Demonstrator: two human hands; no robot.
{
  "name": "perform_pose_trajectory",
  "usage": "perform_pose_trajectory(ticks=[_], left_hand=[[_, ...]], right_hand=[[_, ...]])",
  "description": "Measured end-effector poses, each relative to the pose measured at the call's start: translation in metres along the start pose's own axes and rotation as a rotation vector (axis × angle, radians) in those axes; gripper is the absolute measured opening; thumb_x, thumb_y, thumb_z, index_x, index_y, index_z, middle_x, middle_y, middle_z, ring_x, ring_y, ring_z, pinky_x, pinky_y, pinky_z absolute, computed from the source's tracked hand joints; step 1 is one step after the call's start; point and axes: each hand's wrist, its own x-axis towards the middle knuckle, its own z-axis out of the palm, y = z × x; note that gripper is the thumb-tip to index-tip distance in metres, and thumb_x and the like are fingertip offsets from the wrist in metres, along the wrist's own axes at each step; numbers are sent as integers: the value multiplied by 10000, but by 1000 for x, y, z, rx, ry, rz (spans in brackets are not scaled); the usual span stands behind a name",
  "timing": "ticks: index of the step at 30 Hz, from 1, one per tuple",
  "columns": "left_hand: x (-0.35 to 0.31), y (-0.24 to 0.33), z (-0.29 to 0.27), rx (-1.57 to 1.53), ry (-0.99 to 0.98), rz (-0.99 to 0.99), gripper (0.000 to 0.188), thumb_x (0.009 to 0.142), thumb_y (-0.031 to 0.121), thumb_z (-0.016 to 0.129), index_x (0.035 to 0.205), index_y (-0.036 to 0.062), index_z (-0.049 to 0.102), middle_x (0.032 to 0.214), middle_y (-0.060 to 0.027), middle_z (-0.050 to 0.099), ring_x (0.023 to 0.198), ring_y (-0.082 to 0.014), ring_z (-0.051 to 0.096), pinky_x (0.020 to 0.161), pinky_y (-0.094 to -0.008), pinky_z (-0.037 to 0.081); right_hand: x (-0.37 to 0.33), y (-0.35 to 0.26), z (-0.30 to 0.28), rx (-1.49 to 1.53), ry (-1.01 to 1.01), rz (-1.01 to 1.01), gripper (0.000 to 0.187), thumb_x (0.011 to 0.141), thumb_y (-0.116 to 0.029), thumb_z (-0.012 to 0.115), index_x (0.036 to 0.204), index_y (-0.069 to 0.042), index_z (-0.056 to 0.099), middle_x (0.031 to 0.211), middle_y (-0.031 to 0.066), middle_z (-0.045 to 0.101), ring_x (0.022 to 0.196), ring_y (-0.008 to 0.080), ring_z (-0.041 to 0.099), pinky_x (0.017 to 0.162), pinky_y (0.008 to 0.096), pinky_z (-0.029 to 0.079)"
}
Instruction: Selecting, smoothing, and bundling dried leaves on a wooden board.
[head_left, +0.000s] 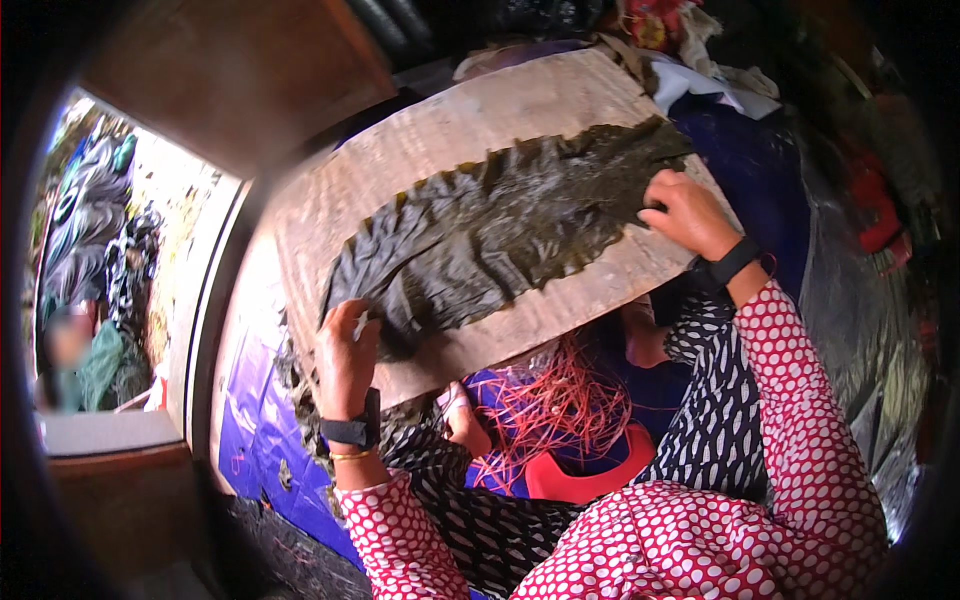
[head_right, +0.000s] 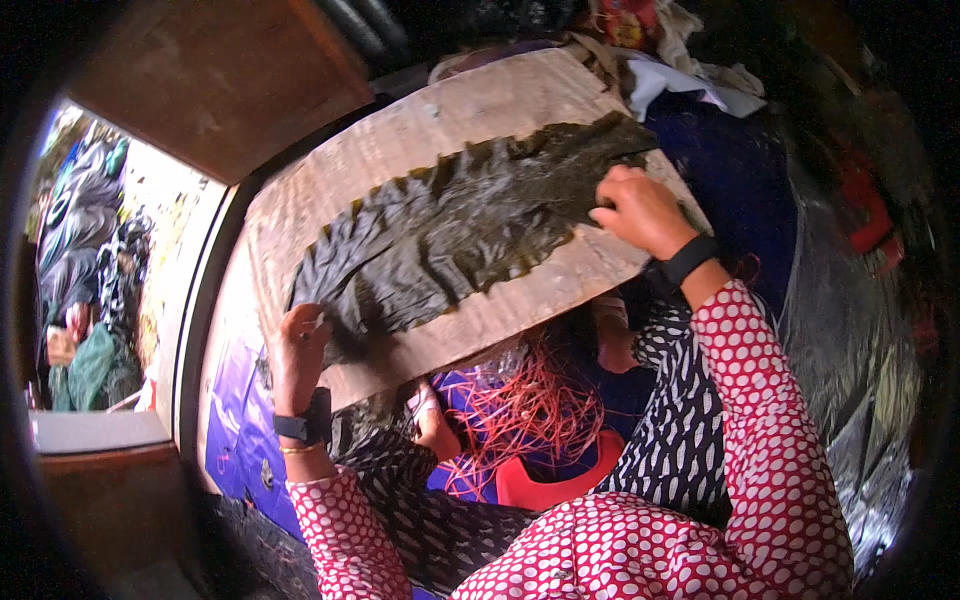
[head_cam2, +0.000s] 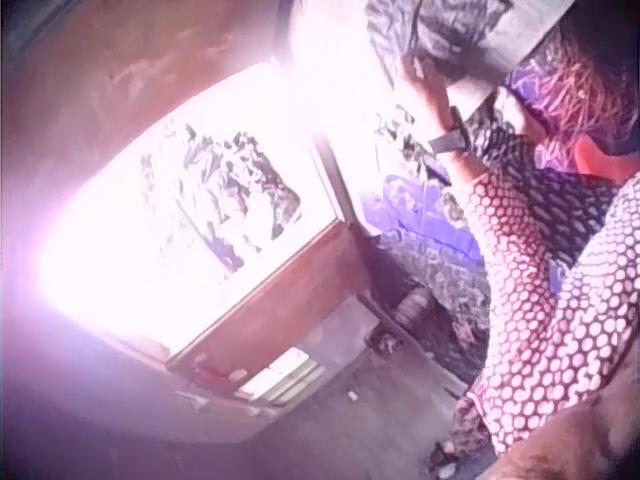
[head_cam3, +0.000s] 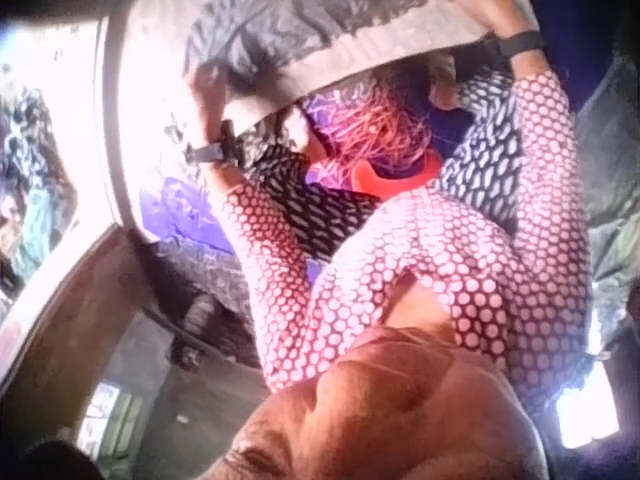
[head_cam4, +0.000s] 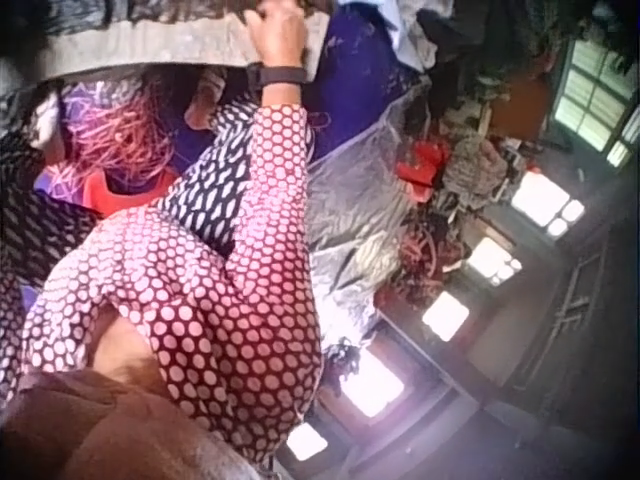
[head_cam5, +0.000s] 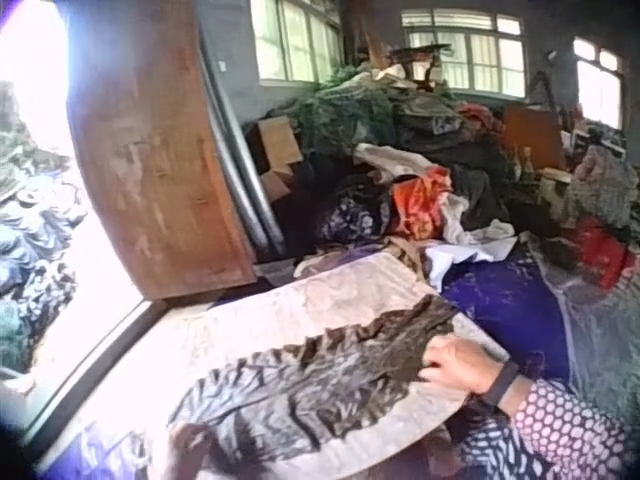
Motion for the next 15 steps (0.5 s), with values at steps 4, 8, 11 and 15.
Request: perform_pose_trajectory(ticks=[4, 8, 11, 15], left_hand=[[-11, -11, -13, 158, 60, -76, 254, 755, 51, 671, 1005, 29, 633, 984, -189, 632, 882, -350, 628, 756, -391, 498], [-17, -9, -18, 309, 40, -118, 326, 718, 65, 689, 1033, 27, 617, 1003, -199, 621, 938, -378, 612, 791, -426, 492], [-22, -24, -10, 359, 30, -63, 372, 702, 68, 678, 1061, 12, 599, 1093, -192, 596, 968, -375, 598, 838, -405, 484], [-18, -40, -15, 347, 48, -68, 404, 670, -54, 600, 1068, 12, 594, 1207, -239, 539, 1091, -397, 547, 938, -405, 453]], right_hand=[[8, -28, 0, 143, 153, -29, 145, 787, -144, 663, 847, -17, 627, 884, 132, 619, 899, 334, 592, 777, 428, 474], [13, -92, 14, 261, 75, -358, 224, 760, -125, 663, 963, -44, 613, 1075, 139, 588, 998, 324, 579, 862, 404, 473], [11, -104, 18, 215, -61, -406, 281, 753, -134, 664, 1019, -66, 605, 1176, 118, 548, 1078, 309, 545, 881, 403, 466], [18, -93, 18, 135, -129, -389, 234, 746, -141, 664, 963, -65, 619, 1124, 71, 557, 1047, 285, 549, 845, 398, 474]])
